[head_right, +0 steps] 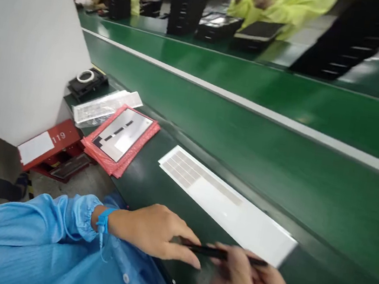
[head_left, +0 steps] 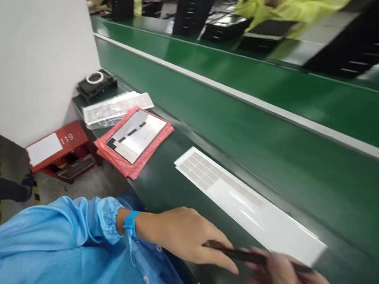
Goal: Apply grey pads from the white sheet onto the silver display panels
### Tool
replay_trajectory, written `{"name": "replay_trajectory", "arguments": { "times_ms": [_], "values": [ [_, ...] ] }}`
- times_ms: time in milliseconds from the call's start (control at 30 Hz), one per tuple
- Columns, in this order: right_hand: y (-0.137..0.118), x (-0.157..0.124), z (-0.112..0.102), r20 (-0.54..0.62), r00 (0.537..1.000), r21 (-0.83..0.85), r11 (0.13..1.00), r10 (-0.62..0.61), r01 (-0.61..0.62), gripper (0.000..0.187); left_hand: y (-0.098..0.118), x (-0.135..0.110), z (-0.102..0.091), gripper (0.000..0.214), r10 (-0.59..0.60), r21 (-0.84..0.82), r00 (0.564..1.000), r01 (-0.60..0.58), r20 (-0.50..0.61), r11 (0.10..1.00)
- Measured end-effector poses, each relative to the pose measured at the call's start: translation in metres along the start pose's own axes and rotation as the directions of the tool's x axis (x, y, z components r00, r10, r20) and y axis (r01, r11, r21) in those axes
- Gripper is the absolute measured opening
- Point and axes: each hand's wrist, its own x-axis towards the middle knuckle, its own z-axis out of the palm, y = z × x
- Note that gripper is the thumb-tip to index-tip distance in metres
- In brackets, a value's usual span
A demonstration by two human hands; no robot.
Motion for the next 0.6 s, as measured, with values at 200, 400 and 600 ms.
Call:
{"name": "replay_trajectory", "arguments": {
  "times_ms": [200,400,600],
  "values": [
    [0.012,0.017,0.016,0.147,0.986,-0.041,0.997,0.078,-0.072,0.076,-0.016,0.017,-0.004,0.039,-0.03,0.045,0.99,0.036,-0.139,0.998],
    [0.025,0.089,0.044,0.088,0.996,0.026,0.999,0.028,-0.03,0.062,-0.09,0.075,-0.047,0.041,0.129,0.436,0.962,-0.011,-0.241,0.9],
    [0.058,0.126,0.081,0.107,0.994,0.002,0.999,0.033,-0.034,0.035,-0.121,0.091,-0.05,0.048,0.108,0.545,0.971,0.028,-0.215,0.838]
  ]
}}
